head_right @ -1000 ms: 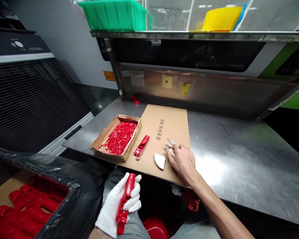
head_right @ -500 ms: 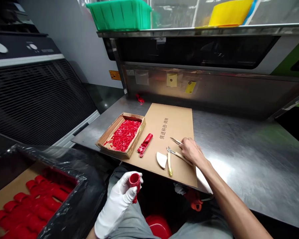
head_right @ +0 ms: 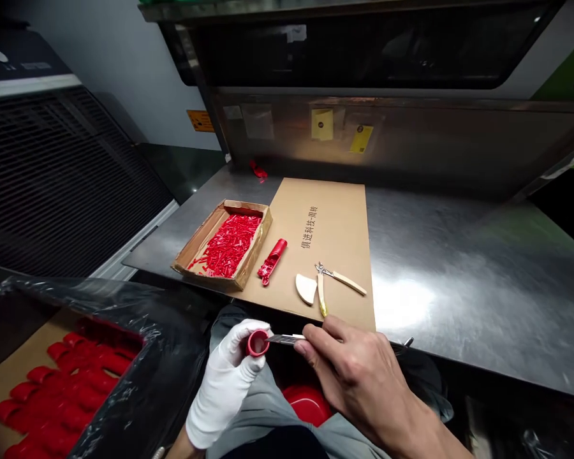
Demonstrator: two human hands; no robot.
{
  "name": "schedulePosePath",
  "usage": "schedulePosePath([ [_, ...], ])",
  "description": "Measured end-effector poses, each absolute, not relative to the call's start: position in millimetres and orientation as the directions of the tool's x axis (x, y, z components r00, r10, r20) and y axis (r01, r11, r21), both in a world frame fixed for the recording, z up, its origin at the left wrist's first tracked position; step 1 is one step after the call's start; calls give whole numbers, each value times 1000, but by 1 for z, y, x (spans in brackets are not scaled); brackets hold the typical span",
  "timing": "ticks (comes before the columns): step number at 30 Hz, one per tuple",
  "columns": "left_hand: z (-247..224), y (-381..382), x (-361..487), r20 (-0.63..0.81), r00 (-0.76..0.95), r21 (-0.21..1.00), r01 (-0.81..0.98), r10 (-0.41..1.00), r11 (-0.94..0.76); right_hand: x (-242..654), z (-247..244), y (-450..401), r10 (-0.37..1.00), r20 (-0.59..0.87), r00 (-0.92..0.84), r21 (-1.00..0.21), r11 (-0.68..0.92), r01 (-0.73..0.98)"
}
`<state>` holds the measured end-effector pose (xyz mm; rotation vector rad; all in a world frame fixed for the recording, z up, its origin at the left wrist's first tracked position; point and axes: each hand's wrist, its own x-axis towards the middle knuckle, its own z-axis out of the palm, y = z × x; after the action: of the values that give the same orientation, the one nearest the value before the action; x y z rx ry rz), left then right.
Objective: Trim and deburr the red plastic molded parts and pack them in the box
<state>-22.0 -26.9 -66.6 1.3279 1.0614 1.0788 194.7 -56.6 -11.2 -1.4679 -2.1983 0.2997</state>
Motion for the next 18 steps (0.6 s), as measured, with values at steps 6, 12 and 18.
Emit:
schedulePosePath([
  [6, -66, -26, -22, 66, 178, 996, 49, 982, -76, 194, -12, -55, 888, 316, -333, -323, 431, 842],
  [12, -66, -25, -19, 34, 121, 999, 36, 992, -39, 189, -16, -58, 895, 310, -321, -301, 413, 860],
  [18, -72, -26, -15, 45, 30, 998, 38, 999, -46, 188, -21, -60, 919, 276, -281, -358, 370, 857],
])
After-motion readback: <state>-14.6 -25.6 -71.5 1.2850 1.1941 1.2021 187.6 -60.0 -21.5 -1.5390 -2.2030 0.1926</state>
